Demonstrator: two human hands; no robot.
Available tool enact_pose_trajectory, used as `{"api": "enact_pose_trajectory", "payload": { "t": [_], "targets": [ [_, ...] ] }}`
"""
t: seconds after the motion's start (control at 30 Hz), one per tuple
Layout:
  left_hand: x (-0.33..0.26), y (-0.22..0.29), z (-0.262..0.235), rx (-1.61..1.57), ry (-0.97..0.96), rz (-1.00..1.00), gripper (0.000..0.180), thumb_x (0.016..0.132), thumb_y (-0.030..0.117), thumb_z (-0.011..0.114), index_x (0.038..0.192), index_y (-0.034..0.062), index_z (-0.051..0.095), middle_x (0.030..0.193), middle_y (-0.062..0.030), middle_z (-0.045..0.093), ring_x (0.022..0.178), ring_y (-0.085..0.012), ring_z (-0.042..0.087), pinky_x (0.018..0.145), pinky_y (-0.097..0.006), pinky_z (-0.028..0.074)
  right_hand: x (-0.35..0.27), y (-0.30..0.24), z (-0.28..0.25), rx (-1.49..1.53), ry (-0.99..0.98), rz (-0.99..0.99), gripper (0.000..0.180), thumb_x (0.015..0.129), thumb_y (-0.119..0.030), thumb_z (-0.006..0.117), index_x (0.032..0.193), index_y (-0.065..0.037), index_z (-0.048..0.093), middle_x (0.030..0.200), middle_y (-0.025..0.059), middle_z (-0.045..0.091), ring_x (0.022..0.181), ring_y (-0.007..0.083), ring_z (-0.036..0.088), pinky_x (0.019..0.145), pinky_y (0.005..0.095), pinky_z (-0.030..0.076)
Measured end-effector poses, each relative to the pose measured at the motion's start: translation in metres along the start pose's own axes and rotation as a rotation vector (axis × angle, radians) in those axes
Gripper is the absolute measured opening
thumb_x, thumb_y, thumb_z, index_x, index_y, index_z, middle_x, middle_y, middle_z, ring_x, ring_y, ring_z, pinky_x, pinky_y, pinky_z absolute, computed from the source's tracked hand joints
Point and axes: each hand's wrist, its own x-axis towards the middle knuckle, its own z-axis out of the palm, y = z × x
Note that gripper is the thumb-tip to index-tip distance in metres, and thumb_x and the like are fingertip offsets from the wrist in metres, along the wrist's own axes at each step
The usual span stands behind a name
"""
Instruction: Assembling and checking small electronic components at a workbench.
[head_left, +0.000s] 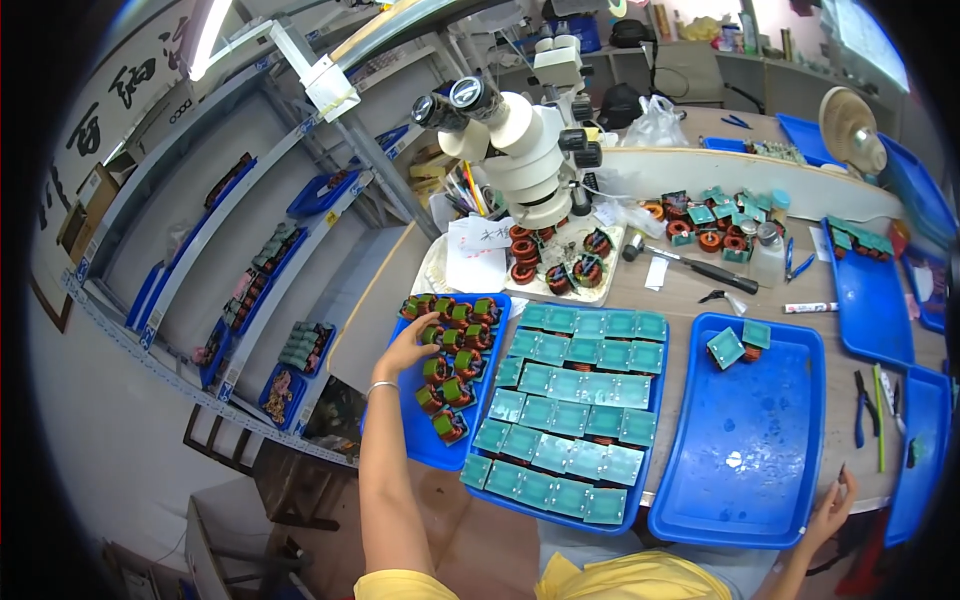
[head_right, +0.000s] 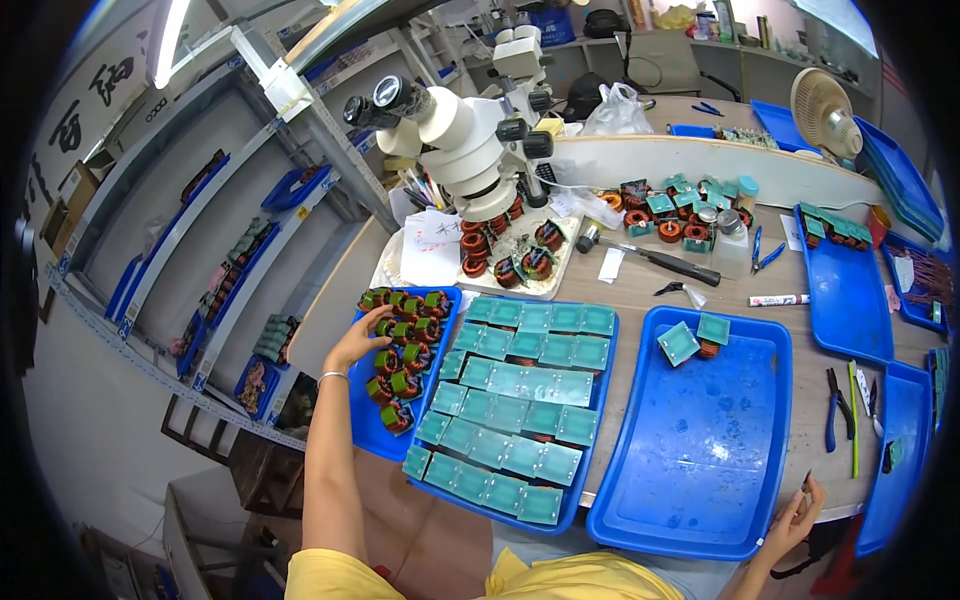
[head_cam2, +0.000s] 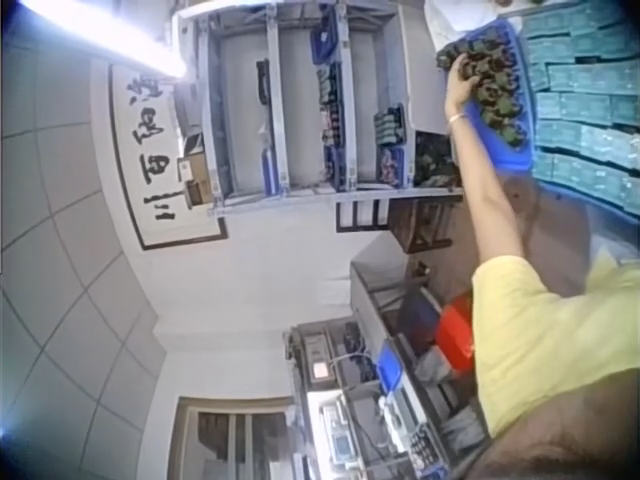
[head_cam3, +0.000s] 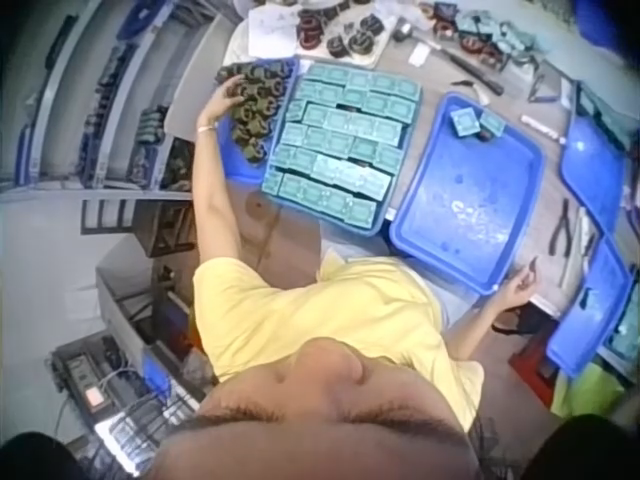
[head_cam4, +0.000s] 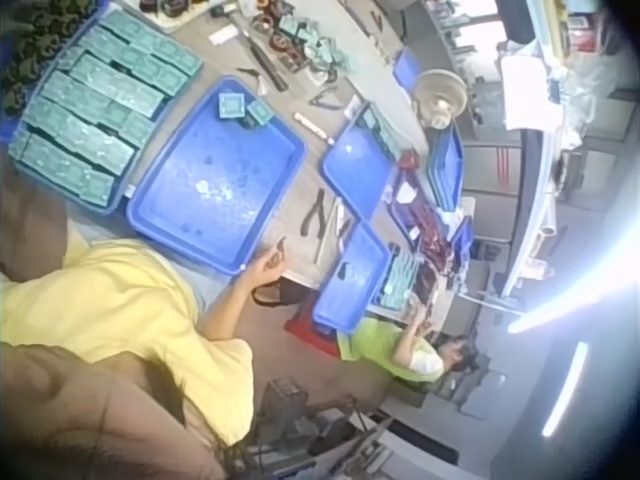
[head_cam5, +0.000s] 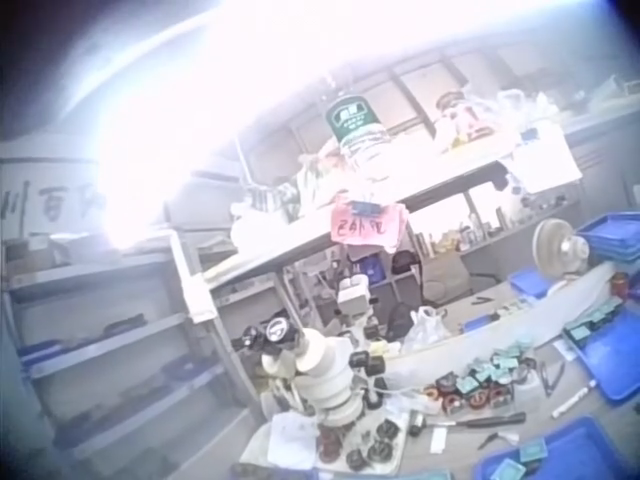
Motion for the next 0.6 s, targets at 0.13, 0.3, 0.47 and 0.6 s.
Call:
{"api": "enact_pose_trajectory", "payload": {
  "t": [0.13,0.3,0.47,0.6],
  "targets": [
    [-0.009,0.016,0.005,0.072,0.138,-0.026,0.061,0.070,0.000,0.062,0.126,0.0056,0.039,0.129,-0.0145,0.039,0.118,-0.0227,0.040,0.096,-0.033,0.035,0.000,-0.015,0.003,-0.011,0.017,0.014,0.025,0.088,-0.003,0.043,0.112,0.001,0.048,0.110,0.0084,0.048,0.097,0.0135,0.047,0.075,0.0212,0.039],
    [-0.049,0.048,0.017,0.483,0.059,-0.095,0.044,0.070,0.030,0.069,0.104,0.0053,0.057,0.090,-0.0159,0.060,0.088,-0.0283,0.057,0.075,-0.035,0.046,-0.002,0.003,-0.001,0.002,0.036,0.065,0.024,0.088,-0.002,0.043,0.112,0.001,0.048,0.111,0.0077,0.047,0.095,0.0120,0.046,0.073,0.0196,0.038],
    [-0.057,0.040,0.024,0.401,0.245,-0.165,0.038,0.068,0.026,0.069,0.099,0.0079,0.060,0.074,-0.0150,0.061,0.073,-0.0279,0.061,0.066,-0.035,0.048,0.000,-0.016,0.001,-0.023,0.020,0.084,0.024,0.088,-0.002,0.044,0.112,0.001,0.048,0.111,0.0088,0.047,0.096,0.0143,0.047,0.077,0.0228,0.038],
    [-0.054,0.034,0.019,0.488,0.527,-0.202,0.031,0.067,0.015,0.067,0.096,0.0068,0.061,0.076,-0.0178,0.061,0.077,-0.0302,0.061,0.068,-0.037,0.047,-0.001,-0.002,0.001,-0.045,0.038,-0.055,0.025,0.088,-0.002,0.044,0.112,0.002,0.048,0.112,0.0090,0.047,0.096,0.0145,0.047,0.077,0.0233,0.039]
  ]
}}
